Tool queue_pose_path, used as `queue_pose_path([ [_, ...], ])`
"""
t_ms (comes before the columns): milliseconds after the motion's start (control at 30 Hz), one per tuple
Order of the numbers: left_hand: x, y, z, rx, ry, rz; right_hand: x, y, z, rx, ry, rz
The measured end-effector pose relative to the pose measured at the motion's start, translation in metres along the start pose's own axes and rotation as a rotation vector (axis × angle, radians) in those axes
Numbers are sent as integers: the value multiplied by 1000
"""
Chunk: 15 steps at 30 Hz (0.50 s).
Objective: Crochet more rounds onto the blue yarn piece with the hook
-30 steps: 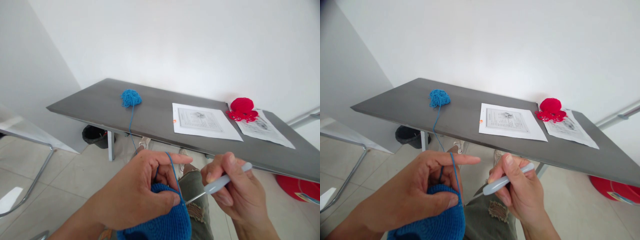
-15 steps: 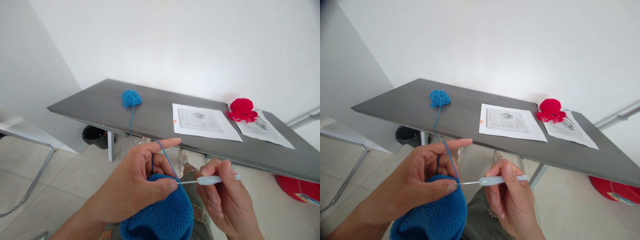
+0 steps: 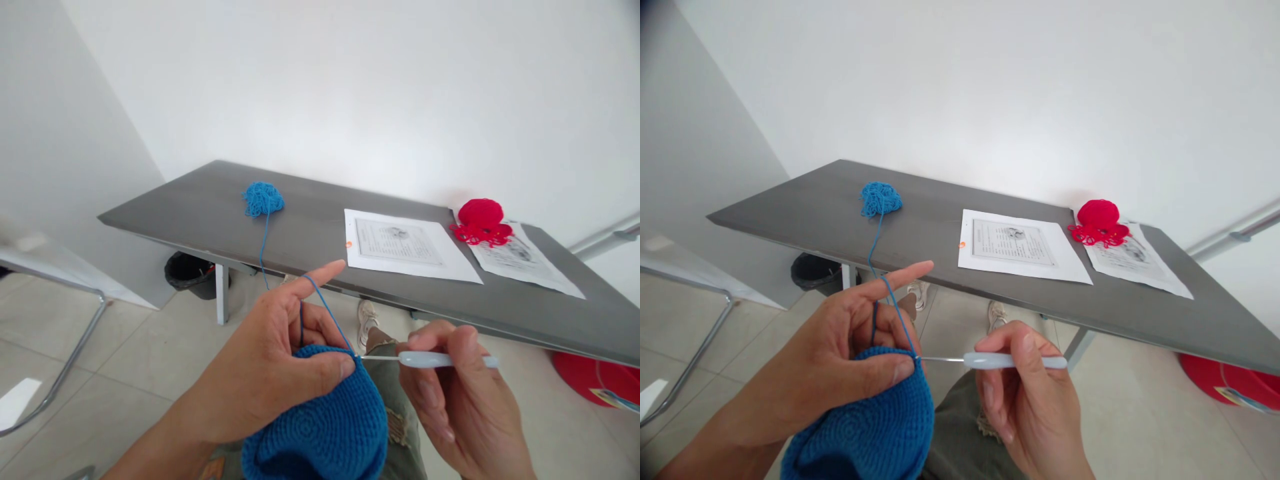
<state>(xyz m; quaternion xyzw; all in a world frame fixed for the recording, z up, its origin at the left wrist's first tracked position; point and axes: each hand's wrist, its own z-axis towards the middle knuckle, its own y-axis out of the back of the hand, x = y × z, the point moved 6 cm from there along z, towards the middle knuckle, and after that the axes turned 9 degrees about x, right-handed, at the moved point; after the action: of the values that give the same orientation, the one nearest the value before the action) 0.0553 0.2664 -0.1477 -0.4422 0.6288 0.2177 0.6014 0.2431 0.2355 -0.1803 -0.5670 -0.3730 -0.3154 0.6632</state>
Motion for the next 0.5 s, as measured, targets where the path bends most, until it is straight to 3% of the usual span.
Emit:
queue_pose_path([
  [133,0,0,-2,-10,2,8,11,6,-4,-86,25,-119],
  [367,-1,1,-3,-25,-23,49,39,5,-6,45,188,-427],
  [500,-2,0,-5,-29,-32,74,57,0,-12,-4,269,-614],
])
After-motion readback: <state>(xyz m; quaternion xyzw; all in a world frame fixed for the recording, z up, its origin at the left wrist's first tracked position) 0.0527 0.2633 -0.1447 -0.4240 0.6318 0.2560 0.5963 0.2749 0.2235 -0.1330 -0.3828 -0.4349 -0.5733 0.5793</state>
